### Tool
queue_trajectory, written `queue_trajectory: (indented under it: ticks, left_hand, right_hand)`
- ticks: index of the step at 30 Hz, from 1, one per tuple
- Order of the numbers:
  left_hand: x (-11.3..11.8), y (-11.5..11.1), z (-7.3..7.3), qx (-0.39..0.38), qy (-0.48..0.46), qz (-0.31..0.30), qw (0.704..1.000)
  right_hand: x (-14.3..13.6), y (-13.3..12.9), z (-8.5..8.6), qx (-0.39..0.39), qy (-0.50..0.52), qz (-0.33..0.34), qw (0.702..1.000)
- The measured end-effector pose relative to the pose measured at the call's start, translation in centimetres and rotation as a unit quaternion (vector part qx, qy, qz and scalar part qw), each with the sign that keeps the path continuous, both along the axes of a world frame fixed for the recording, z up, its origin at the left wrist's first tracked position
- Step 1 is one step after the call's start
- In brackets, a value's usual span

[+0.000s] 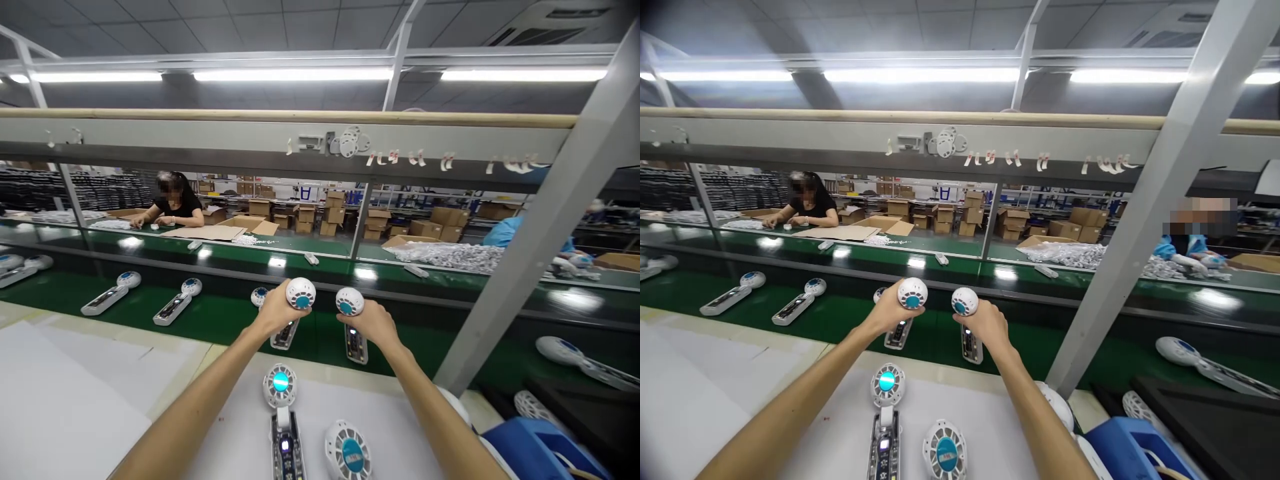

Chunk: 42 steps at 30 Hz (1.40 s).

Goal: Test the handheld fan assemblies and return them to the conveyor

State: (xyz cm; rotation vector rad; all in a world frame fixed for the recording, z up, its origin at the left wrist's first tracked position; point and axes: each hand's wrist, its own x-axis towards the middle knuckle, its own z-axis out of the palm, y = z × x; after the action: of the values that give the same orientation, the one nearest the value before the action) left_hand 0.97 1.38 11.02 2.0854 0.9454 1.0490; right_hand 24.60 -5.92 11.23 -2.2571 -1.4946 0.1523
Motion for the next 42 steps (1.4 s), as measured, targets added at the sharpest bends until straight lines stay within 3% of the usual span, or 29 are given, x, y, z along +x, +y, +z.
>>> queue_trajectory:
  ticks: [4, 8, 15, 19, 23, 29, 36, 39, 42]
  left_hand:
    - [0.6, 1.6, -2.6, -0.046, 0.028, -0.021, 0.998]
    - [0.1, 2.7, -4.2, -0.057, 0.091, 0.043, 0.993]
    - [-3.1, 4.8, -4.5, -0.059, 0.230, 0.199, 0.951]
    - [-5.9, 6.7, -4.6, -0.155, 0.286, 0.295, 0.898]
    - [-7.1, 7.7, -5.4, -0.225, 0.310, 0.321, 0.866]
    - [-7.0, 8.1, -6.0, -0.224, 0.287, 0.337, 0.868]
    - [-8.4, 8.4, -6.2, -0.239, 0.206, 0.350, 0.882]
    - [-9.1, 8.3, -5.6, -0.240, 0.132, 0.341, 0.899]
    - [-9.4, 7.9, -3.9, -0.241, 0.022, 0.312, 0.919]
  right_hand:
    - [1.0, 1.0, -1.7, -0.043, 0.001, 0.016, 0.999]
    - [1.3, 0.7, -1.9, -0.098, 0.010, 0.090, 0.991]
    - [0.9, 0.3, -2.0, -0.182, 0.059, 0.226, 0.955]
    - [1.2, 0.4, -1.8, -0.205, 0.062, 0.232, 0.949]
    - [1.4, 0.3, -1.2, -0.211, 0.053, 0.222, 0.950]
    - [1.5, -0.5, -0.1, -0.203, 0.043, 0.214, 0.954]
    - [1.3, -1.3, 1.0, -0.201, 0.037, 0.208, 0.957]
    - [1.3, -1.7, 1.5, -0.200, 0.036, 0.208, 0.957]
    - [1.1, -2.1, 2.0, -0.200, 0.035, 0.204, 0.958]
